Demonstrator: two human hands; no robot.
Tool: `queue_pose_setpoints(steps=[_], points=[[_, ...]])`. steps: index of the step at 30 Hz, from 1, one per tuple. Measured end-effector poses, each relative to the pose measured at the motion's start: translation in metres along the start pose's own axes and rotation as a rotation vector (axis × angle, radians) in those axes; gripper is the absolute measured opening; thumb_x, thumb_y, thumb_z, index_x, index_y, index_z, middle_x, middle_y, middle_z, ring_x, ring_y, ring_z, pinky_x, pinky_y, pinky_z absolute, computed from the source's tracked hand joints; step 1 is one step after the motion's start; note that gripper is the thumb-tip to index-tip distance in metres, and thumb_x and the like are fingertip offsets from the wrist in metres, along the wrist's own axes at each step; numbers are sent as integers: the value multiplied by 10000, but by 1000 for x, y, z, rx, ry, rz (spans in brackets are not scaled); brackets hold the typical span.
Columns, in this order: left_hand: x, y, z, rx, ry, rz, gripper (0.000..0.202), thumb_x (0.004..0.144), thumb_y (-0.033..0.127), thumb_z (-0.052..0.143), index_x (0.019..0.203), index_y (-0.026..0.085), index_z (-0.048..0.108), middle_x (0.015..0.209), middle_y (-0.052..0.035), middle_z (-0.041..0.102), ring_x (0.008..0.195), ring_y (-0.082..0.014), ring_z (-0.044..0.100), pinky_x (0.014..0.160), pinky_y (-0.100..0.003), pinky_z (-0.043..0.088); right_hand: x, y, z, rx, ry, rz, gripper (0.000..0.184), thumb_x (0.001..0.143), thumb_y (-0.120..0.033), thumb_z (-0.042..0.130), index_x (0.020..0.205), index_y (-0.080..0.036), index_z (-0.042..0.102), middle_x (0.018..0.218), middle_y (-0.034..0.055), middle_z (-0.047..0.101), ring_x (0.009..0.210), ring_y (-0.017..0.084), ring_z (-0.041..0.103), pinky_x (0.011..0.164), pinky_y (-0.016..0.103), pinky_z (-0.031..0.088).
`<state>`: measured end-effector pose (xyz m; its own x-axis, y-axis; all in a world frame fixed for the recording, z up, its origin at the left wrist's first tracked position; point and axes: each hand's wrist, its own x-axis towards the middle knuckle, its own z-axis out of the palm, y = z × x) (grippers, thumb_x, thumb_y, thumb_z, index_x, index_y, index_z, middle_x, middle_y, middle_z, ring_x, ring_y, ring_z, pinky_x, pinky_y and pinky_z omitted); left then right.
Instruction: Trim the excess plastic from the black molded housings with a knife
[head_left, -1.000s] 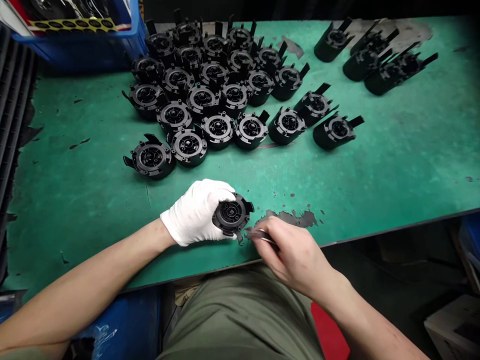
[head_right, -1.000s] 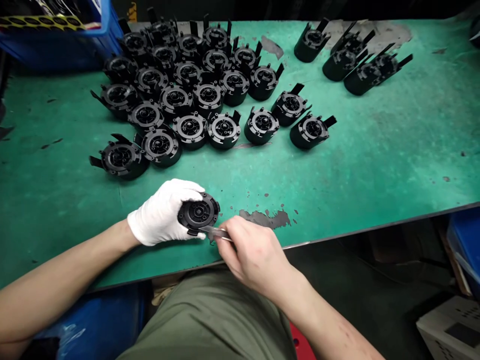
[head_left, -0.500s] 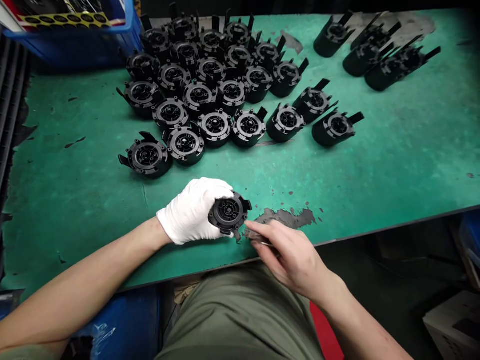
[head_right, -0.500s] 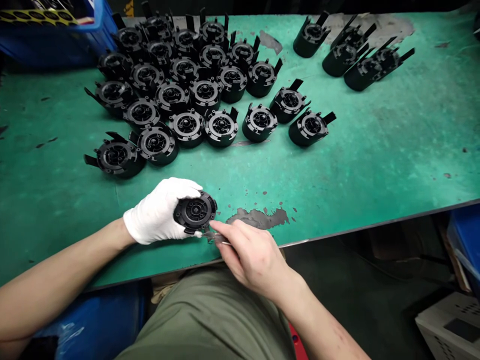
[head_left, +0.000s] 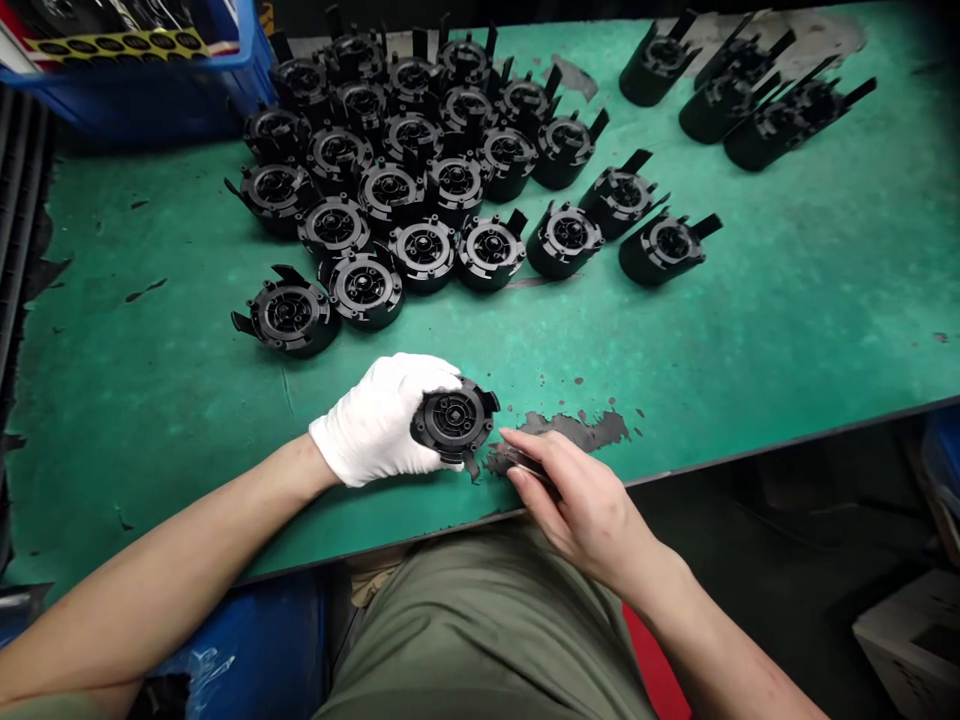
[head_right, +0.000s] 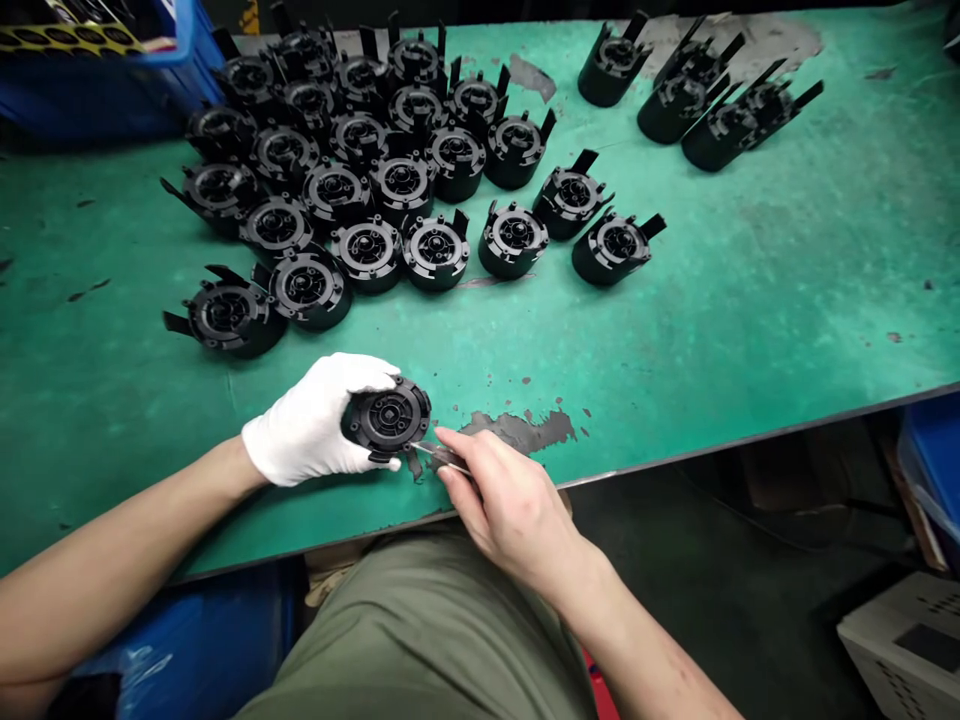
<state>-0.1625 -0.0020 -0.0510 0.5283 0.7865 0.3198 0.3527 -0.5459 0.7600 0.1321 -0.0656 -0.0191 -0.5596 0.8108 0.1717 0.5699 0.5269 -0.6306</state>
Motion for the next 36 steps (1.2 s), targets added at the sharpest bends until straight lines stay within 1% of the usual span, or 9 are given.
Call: queue_pose_setpoints(steps=[7,11,13,17,19,22,24,29,36], points=[[-10,1,-4,89,80,-10,822,756,692,963,1309,233,563,1346,-181,712,1227,-341,744,1048,-507,617,-3,8,-6,-11,48,52,472,1103,-162,619,1566,-206,539,1206,123,741,1039,240,742,860,373,621],[-11,3,-4,89,84,-50,892,730,693,964,1373,220,565,1353,-181,708,1259,-356,732,1106,-527,603,-1,8,-4,5,50,49,480,1097,-156,623,1567,-207,540,1218,125,743,1038,243,742,866,377,625],[-9,5,-4,108,76,-74,936,716,663,965,1429,209,563,1374,-188,709,1280,-377,730,1126,-538,602,0,9,-4,-4,59,49,482,1099,-157,619,1571,-212,540,1190,114,740,1010,237,733,857,372,623],[-4,10,-6,109,16,-50,845,785,546,915,1485,223,568,1372,-163,745,1243,-378,766,1088,-507,631,4,11,-6,-28,84,39,469,1096,-148,621,1557,-204,556,1132,96,726,949,224,710,843,363,611],[-4,10,-7,109,12,-46,900,785,610,925,1511,224,558,1388,-166,746,1261,-386,761,1104,-514,627,6,11,-7,-24,88,31,471,1094,-144,622,1556,-203,555,1163,104,730,975,229,714,857,367,610],[-7,7,-8,132,20,-44,1058,723,754,948,1535,213,539,1440,-190,717,1335,-408,721,1171,-545,591,8,11,-7,-13,82,29,479,1098,-149,621,1567,-206,545,1187,109,733,996,230,718,872,372,611],[-9,5,-8,137,31,-30,1088,712,784,945,1537,204,537,1447,-199,709,1347,-409,711,1184,-553,581,8,11,-6,-11,81,29,472,1102,-150,619,1565,-204,546,1177,109,734,991,226,719,866,370,612],[-11,3,-7,118,25,-74,1049,693,800,945,1481,212,580,1399,-189,721,1323,-411,709,1166,-573,584,9,11,-2,-20,75,24,457,1108,-159,613,1557,-218,548,1146,106,739,971,231,725,842,377,622],[-13,1,-4,135,78,-29,974,782,734,907,1504,209,518,1409,-193,683,1320,-390,703,1146,-549,598,10,11,-1,-12,73,32,458,1111,-167,603,1562,-229,548,1139,103,741,954,234,731,832,382,631]])
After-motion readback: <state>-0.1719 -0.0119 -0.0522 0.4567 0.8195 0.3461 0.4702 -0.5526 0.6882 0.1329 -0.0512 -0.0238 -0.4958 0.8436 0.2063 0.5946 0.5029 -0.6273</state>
